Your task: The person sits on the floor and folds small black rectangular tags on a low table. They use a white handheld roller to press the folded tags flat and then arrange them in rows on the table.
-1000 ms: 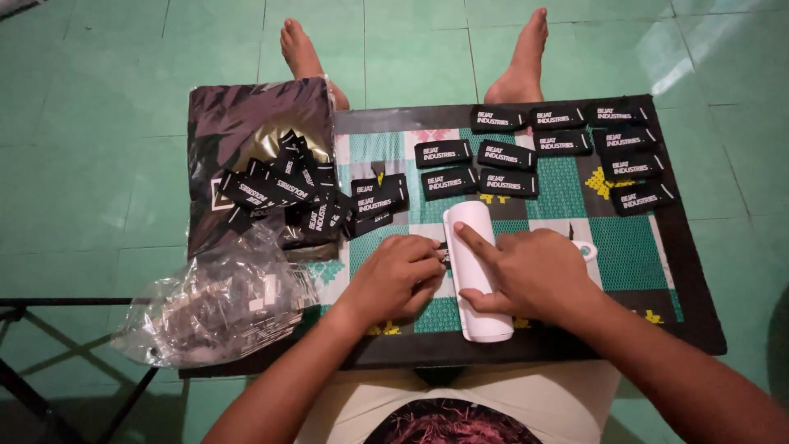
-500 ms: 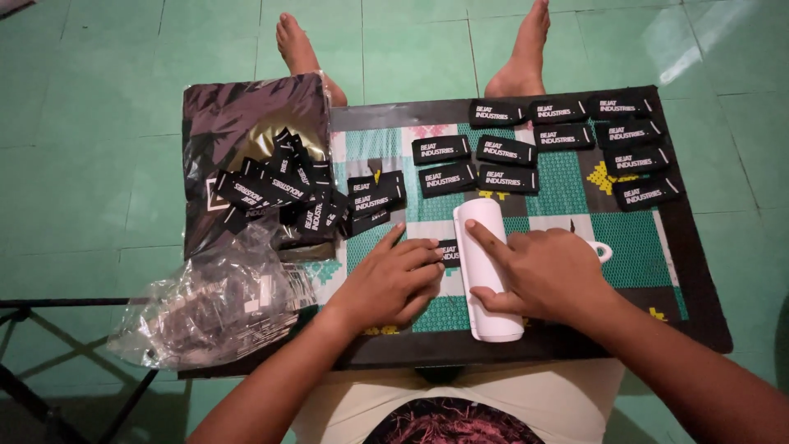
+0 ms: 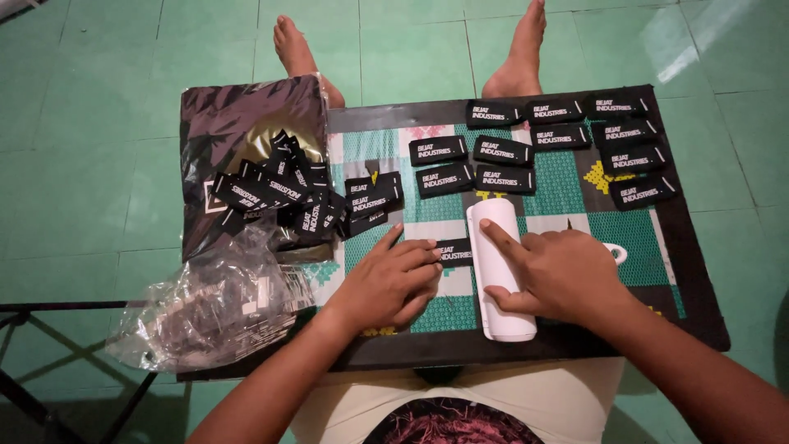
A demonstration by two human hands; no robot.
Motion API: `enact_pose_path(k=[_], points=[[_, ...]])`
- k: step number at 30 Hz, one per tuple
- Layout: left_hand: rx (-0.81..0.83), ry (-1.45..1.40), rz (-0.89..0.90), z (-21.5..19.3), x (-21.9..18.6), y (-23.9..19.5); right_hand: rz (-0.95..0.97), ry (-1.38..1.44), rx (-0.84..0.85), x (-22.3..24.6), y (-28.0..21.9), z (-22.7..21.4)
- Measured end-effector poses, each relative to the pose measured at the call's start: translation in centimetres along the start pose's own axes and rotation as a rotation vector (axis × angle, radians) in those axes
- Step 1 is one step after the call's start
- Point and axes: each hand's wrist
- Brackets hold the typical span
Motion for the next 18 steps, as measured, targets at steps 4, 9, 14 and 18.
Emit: enact_pose_path(k=[4, 9, 14, 18], points=[[-0.001, 0.001, 0.000, 0.0, 0.0, 0.0, -0.003, -0.006, -0.036, -0.6, -0.3, 0.6], [-0.007, 0.001, 0.001, 0.1, 0.0, -0.1, 0.037, -0.054, -0.078, -1.5, -2.0, 0.1], [0.086, -0.088, 0.020, -2.5, -0.8, 0.8, 0.174, -0.143, 0.080, -3.8, -4.0, 3.6], [0.052, -0.100, 0.016, -2.2, -0.7, 0.6, 0.237, -0.142, 0.030, -4.8, -5.0, 4.6]])
Point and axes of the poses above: each hand's wrist, its own y-axis towards the middle knuckle, its own z-axis out of the palm, x = y × z, and after that the axes turned 1 degree about -z, right-handed
